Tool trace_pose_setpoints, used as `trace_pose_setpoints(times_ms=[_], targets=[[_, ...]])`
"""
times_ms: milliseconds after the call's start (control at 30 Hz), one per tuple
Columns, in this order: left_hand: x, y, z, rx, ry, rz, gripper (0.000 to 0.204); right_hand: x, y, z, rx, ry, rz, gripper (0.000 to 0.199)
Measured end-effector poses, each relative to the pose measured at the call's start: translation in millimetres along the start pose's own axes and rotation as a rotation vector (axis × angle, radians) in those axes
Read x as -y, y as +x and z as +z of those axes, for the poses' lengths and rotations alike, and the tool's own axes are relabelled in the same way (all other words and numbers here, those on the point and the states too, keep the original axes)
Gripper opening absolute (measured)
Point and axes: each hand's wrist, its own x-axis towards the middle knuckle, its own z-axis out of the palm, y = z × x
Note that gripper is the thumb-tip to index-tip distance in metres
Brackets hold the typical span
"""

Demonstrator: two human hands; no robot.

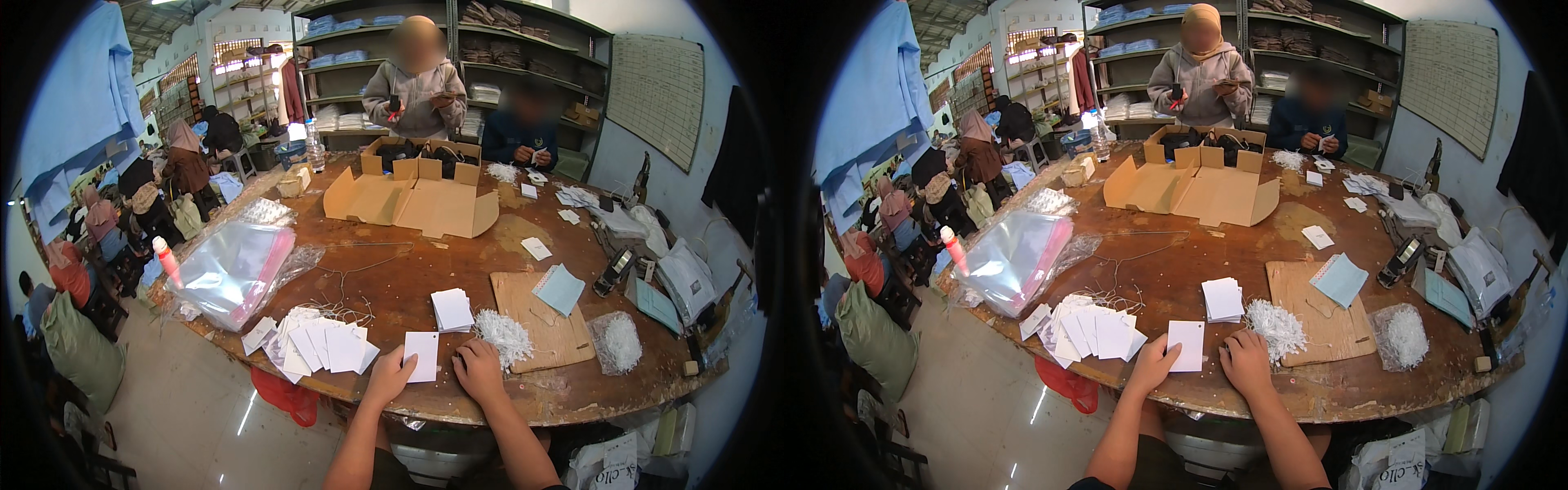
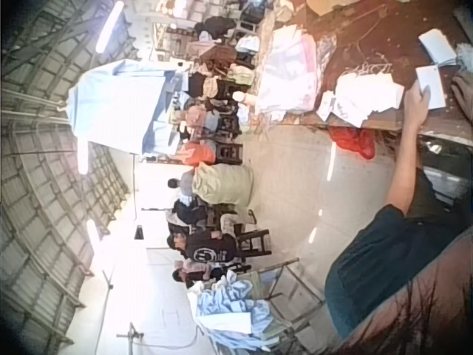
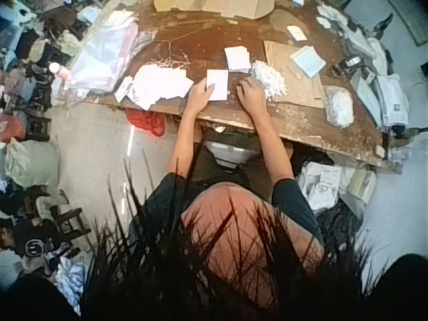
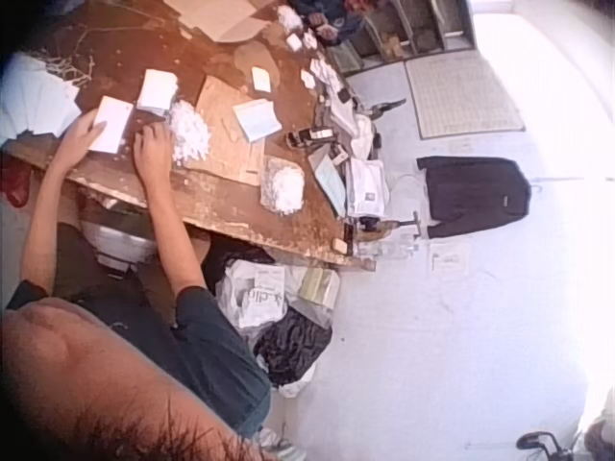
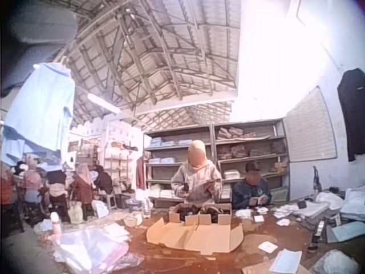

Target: The person assembles small white paper tags by inserting a white string through a pre-punched hole and stacking the finished tags. The person handles the tags and strings by hand, working at a wooden table in a workshop with other people visible in the background.

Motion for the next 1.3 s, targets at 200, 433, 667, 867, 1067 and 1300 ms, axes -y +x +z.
trace_pose_setpoints(times_ms=[200,433,667,867,1067,1300], targets=[[-2.0,-0.5,-0.6,0.000,-0.015,0.012,0.030,-1.0,-1.0,1.5,0.002,0.000,0.007,0.016],[-3.1,-1.2,-0.2,-0.013,-0.005,0.026,0.031,-1.5,-1.2,1.8,0.014,0.000,0.017,0.016],[-0.9,-0.8,3.2,-0.062,-0.088,0.076,0.034,-2.0,-1.0,1.9,0.005,-0.004,0.009,0.016],[0.5,0.5,2.8,-0.047,-0.055,0.056,0.032,-2.7,-1.3,2.7,0.019,0.003,0.020,0.016],[0.5,0.2,0.2,0.013,-0.009,-0.022,0.030,-2.1,-1.1,2.0,0.005,-0.007,0.010,0.016],[1.6,0.0,0.7,0.009,-0.012,-0.011,0.030,-1.9,-1.2,1.9,-0.001,-0.006,0.004,0.016]])
